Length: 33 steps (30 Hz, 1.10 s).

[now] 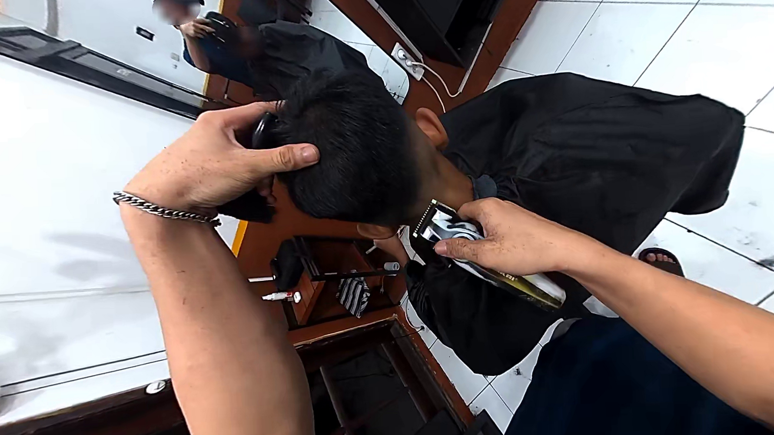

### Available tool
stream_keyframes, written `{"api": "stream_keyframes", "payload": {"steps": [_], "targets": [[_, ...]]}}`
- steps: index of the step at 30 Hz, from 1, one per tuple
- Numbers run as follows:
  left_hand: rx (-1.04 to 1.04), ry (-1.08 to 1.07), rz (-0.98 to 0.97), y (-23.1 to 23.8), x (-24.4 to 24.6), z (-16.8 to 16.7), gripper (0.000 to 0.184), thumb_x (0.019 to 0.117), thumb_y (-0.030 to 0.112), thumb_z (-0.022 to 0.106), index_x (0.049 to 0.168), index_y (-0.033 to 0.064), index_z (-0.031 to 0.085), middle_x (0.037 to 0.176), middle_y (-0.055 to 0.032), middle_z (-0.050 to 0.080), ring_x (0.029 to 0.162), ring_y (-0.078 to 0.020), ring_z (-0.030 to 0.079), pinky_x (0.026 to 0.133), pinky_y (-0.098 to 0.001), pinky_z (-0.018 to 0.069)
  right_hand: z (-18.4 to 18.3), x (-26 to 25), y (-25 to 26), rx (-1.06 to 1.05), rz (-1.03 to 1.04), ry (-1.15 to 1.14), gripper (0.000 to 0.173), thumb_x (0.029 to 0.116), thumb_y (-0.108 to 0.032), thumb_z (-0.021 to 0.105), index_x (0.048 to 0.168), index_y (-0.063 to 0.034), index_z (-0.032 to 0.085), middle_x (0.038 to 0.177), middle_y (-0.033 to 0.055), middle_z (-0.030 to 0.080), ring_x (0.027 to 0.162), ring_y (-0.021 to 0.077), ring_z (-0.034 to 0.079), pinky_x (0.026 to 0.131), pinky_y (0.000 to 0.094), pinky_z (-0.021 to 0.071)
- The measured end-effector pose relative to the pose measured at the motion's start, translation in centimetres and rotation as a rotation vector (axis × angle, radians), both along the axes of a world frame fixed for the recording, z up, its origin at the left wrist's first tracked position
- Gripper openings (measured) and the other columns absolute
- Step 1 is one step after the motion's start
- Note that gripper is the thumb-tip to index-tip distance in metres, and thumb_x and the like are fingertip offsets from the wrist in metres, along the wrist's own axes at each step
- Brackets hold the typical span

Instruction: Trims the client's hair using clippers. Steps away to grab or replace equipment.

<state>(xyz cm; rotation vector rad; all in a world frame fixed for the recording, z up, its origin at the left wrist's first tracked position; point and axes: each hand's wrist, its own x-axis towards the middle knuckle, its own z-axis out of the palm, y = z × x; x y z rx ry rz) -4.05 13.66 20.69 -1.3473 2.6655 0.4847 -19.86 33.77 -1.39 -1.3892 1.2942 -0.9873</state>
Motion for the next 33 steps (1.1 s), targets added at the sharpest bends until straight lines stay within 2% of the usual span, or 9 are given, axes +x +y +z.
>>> {"api": "stream_keyframes", "payload": {"steps": [5,12,16,19,26,28,30,32,33], "targets": [[0.004,0.002,0.008,0.2,0.0,0.1,0.044,0.0880,0.027,0.076,0.128,0.0190,0.061,0.074,0.0060,0.061,0.047,0.0000,0.053,0.042,-0.0173,0.0469,1.3,-1.7,-0.5,0.053,-0.024,-0.155,0.041,0.1027,-0.044,0.061,0.092,-0.0045,0.064,0.068,0.0053,0.062,0.055,0.0123,0.064,0.053,0.0301,0.0561],[0.003,-0.010,0.004,0.2,0.2,0.2,0.049,0.0872,0.029,0.076,0.132,0.0192,0.060,0.077,0.0052,0.062,0.048,-0.0004,0.053,0.043,-0.0177,0.0474,1.4,-3.2,-1.5,-0.082,0.047,0.065,0.038,0.1001,-0.045,0.064,0.089,-0.0094,0.063,0.067,-0.0005,0.053,0.058,0.0096,0.052,0.054,0.0302,0.0423],[0.003,-0.010,0.007,0.4,0.0,0.2,0.047,0.0876,0.029,0.076,0.131,0.0200,0.060,0.076,0.0059,0.062,0.048,0.0003,0.053,0.042,-0.0173,0.0477,1.8,-2.6,-1.3,-0.138,-0.010,0.061,0.040,0.0989,-0.046,0.066,0.111,-0.0078,0.063,0.084,0.0018,0.061,0.074,0.0115,0.061,0.066,0.0339,0.0503],[0.000,-0.010,0.003,0.5,-0.1,0.3,0.048,0.0878,0.028,0.076,0.132,0.0196,0.060,0.075,0.0056,0.061,0.048,0.0003,0.053,0.042,-0.0172,0.0470,1.7,-3.0,-1.1,-0.097,-0.002,0.100,0.038,0.0989,-0.047,0.065,0.101,-0.0095,0.062,0.076,0.0006,0.057,0.067,0.0112,0.057,0.060,0.0337,0.0465],[-0.011,-0.016,0.000,1.1,-0.7,0.5,0.050,0.0869,0.027,0.077,0.133,0.0190,0.060,0.076,0.0047,0.061,0.048,-0.0004,0.052,0.042,-0.0175,0.0466,1.6,-2.5,0.2,-0.200,0.076,0.141,0.038,0.0972,-0.043,0.069,0.114,-0.0093,0.063,0.086,0.0027,0.063,0.077,0.0136,0.062,0.069,0.0367,0.0514],[-0.009,-0.003,0.006,1.3,-0.9,0.5,0.049,0.0878,0.025,0.077,0.134,0.0190,0.060,0.076,0.0041,0.063,0.047,-0.0001,0.052,0.042,-0.0170,0.0467,-0.1,-3.1,0.8,-0.243,0.007,-0.050,0.028,0.0988,-0.033,0.066,0.111,-0.0075,0.065,0.083,0.0002,0.063,0.073,0.0091,0.060,0.066,0.0310,0.0502],[-0.011,-0.004,0.011,1.4,-0.9,0.5,0.050,0.0890,0.025,0.077,0.136,0.0192,0.060,0.078,0.0037,0.063,0.047,0.0000,0.053,0.041,-0.0171,0.0470,-1.3,-3.4,1.4,-0.300,-0.140,-0.573,0.024,0.1019,-0.017,0.052,0.119,-0.0033,0.063,0.091,0.0006,0.067,0.076,0.0063,0.066,0.068,0.0239,0.0580],[-0.014,-0.012,0.008,1.3,-0.9,0.5,0.049,0.0894,0.024,0.078,0.135,0.0195,0.060,0.080,0.0029,0.063,0.047,-0.0007,0.053,0.041,-0.0184,0.0480,-1.2,-3.7,1.8,-0.240,-0.289,-0.969,0.034,0.1044,-0.025,0.038,0.128,-0.0104,0.057,0.104,0.0043,0.068,0.083,0.0138,0.069,0.071,0.0305,0.0610],[-0.023,-0.019,0.003,1.2,-0.8,0.6,0.049,0.0890,0.026,0.078,0.134,0.0203,0.060,0.080,0.0032,0.063,0.048,-0.0012,0.053,0.041,-0.0190,0.0481,-1.2,-3.7,1.7,-0.217,-0.392,-1.034,0.029,0.1028,-0.027,0.041,0.122,-0.0128,0.058,0.098,0.0043,0.069,0.075,0.0146,0.069,0.063,0.0306,0.0605]]}}
